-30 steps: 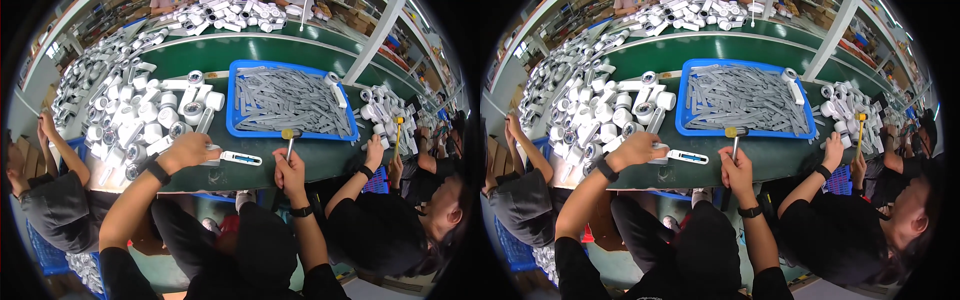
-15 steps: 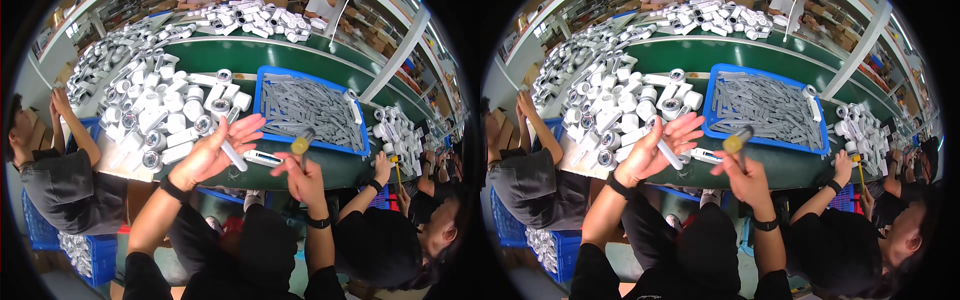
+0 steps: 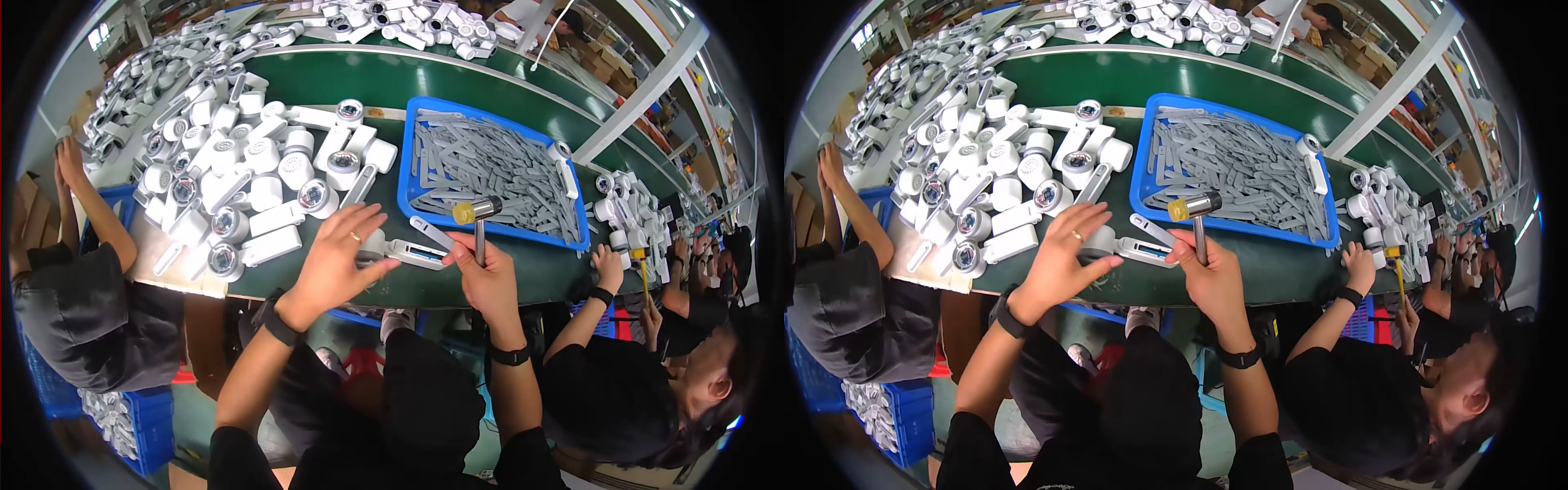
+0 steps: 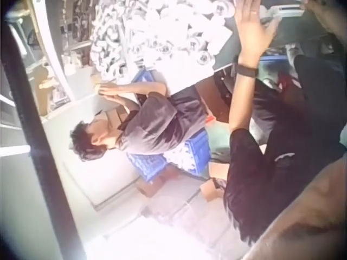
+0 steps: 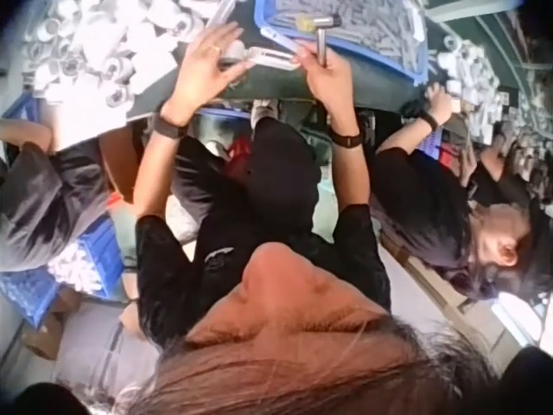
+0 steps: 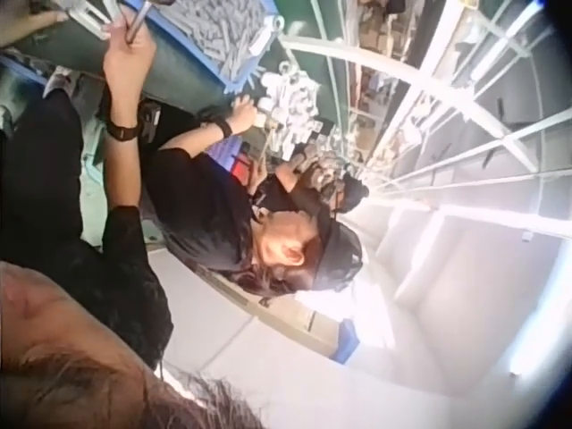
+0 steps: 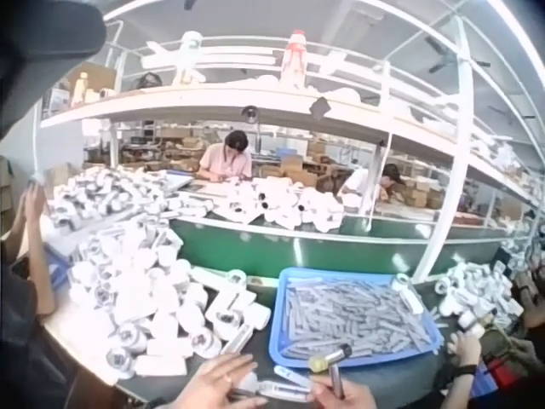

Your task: The person picks up a white plastic component and a grey plastic strip, fits the strip into the component, and hammers it into place with a mallet. They then set the assembled piece aside and repeat the process with another component and strip.

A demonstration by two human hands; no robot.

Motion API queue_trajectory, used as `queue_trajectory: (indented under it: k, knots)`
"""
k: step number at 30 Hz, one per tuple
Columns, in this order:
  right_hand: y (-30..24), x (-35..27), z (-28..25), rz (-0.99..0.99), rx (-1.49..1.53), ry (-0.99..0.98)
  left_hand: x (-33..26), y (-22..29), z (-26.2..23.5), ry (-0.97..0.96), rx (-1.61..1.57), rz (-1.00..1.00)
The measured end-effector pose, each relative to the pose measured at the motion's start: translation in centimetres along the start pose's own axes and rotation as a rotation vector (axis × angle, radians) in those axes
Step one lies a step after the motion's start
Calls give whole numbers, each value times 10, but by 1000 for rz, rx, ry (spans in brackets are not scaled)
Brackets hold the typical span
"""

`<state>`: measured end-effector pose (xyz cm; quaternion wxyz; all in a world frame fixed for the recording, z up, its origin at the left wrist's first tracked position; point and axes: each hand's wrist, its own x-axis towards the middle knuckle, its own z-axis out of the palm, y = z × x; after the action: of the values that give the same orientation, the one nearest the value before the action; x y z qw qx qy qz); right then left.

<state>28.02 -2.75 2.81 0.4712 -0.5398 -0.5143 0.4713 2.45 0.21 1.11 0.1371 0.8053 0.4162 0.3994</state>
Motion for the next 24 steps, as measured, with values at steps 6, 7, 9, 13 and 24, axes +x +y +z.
queue_trajectory:
  k: [6, 7, 9, 13, 24]
  knots:
    - [15, 8, 1, -29, -215, -108, -7, -12, 26, 11, 100, 81]
    - [18, 10, 2, -61, -289, -119, -8, -14, 28, 19, 83, 76]
    - [14, 13, 4, -20, -275, -116, -7, -18, 30, 22, 64, 65]
    - [17, 17, 0, 48, -262, -157, -5, -18, 30, 35, 60, 92]
    - [5, 29, -7, 150, -397, -276, 8, -18, 35, 39, 114, 245]
